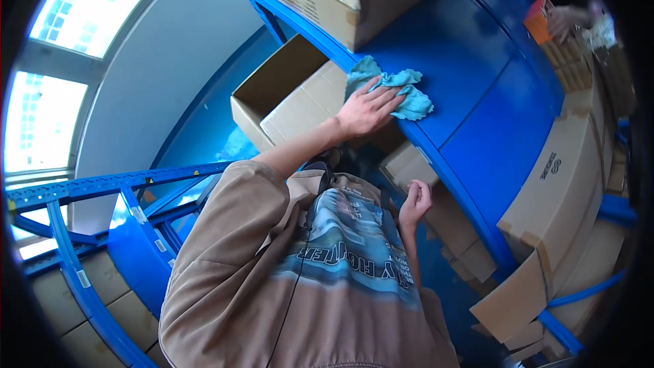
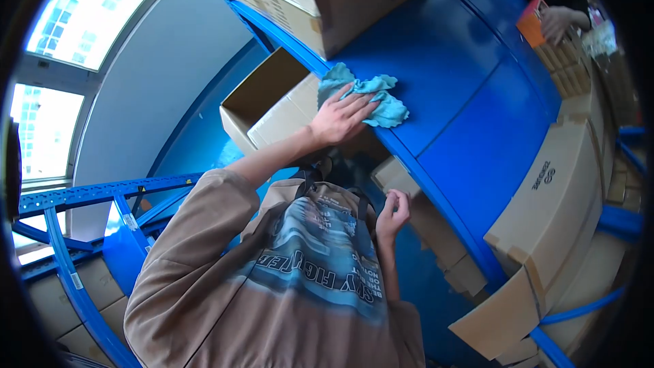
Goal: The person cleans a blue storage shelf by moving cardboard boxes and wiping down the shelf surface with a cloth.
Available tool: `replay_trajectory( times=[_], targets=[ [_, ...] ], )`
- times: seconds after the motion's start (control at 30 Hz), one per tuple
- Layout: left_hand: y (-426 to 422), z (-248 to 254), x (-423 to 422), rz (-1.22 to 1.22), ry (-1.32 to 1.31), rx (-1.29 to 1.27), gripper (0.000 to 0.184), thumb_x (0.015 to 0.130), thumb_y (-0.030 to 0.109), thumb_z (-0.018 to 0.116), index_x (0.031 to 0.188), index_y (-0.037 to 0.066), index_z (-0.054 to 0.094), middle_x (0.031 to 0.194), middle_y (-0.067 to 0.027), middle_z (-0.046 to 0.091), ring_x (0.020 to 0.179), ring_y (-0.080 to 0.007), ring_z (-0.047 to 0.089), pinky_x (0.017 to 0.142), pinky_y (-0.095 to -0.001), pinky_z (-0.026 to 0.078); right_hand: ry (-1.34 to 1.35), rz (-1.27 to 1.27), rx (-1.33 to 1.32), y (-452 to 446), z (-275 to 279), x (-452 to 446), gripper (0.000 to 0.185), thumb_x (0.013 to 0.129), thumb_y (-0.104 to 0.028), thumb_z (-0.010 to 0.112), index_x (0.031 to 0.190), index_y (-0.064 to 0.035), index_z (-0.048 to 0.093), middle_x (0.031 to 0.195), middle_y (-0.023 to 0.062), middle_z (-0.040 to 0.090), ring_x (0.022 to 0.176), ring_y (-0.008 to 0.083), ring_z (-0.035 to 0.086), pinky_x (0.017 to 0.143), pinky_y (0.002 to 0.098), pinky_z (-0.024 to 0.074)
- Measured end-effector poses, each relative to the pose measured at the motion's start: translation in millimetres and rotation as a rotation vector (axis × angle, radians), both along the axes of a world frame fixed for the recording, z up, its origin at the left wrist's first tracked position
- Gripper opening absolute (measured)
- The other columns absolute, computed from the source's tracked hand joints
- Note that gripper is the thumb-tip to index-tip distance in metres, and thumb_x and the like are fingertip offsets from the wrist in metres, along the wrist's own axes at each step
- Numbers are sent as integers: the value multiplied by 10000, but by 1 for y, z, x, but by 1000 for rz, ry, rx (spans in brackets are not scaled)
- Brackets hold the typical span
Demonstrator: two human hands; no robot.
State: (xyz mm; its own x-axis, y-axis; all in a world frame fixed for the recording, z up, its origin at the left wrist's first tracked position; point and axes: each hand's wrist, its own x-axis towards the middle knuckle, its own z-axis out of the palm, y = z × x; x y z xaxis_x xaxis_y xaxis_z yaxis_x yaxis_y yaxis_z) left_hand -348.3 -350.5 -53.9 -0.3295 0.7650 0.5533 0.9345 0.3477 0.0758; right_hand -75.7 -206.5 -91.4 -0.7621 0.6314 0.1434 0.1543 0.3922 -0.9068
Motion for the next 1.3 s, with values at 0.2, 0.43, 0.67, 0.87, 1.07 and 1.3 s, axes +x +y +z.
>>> replay_trajectory(
  times=[0.2,0.43,0.67,0.87,1.07,1.3],
  targets=[
    [-66,-13,-63,106,22,-19,508,994,223,676,1466,69,570,1484,-122,613,1377,-298,589,1292,-517,320,-3,128,77,-14,5,-50,130,997,-6,557,1006,9,686,942,85,682,821,195,625,799,304,519],
    [-92,-17,-90,4,-44,64,542,954,123,714,1474,75,566,1450,-123,644,1359,-303,616,1286,-523,351,-7,103,63,-23,8,-84,119,966,-26,604,1005,3,713,957,107,722,826,255,651,786,365,532],
    [-140,-22,-156,200,-14,149,444,989,118,670,1423,58,593,1398,-135,669,1317,-306,640,1232,-502,426,-88,38,32,-26,5,-90,124,973,-24,602,1012,5,716,952,107,724,820,246,657,761,361,545],
    [-137,-23,-177,380,-50,359,386,981,59,652,1364,33,615,1380,-176,669,1289,-356,644,1203,-506,438,-97,16,18,-36,30,-112,132,987,-24,594,1009,12,719,968,112,728,831,245,667,751,343,551],
    [-109,9,-196,636,-296,877,297,1013,73,566,1295,-13,606,1298,-233,677,1155,-429,660,1091,-502,489,-49,174,98,-56,88,-151,168,1019,1,565,1091,29,713,1076,122,730,875,218,675,801,333,567],
    [-108,49,-266,820,-866,1213,324,1068,207,447,1235,-47,560,1157,-288,664,976,-474,618,912,-517,492,64,293,177,-71,104,-220,506,957,-23,645,1449,50,556,1486,266,569,1286,395,614,1017,412,557]
  ],
)
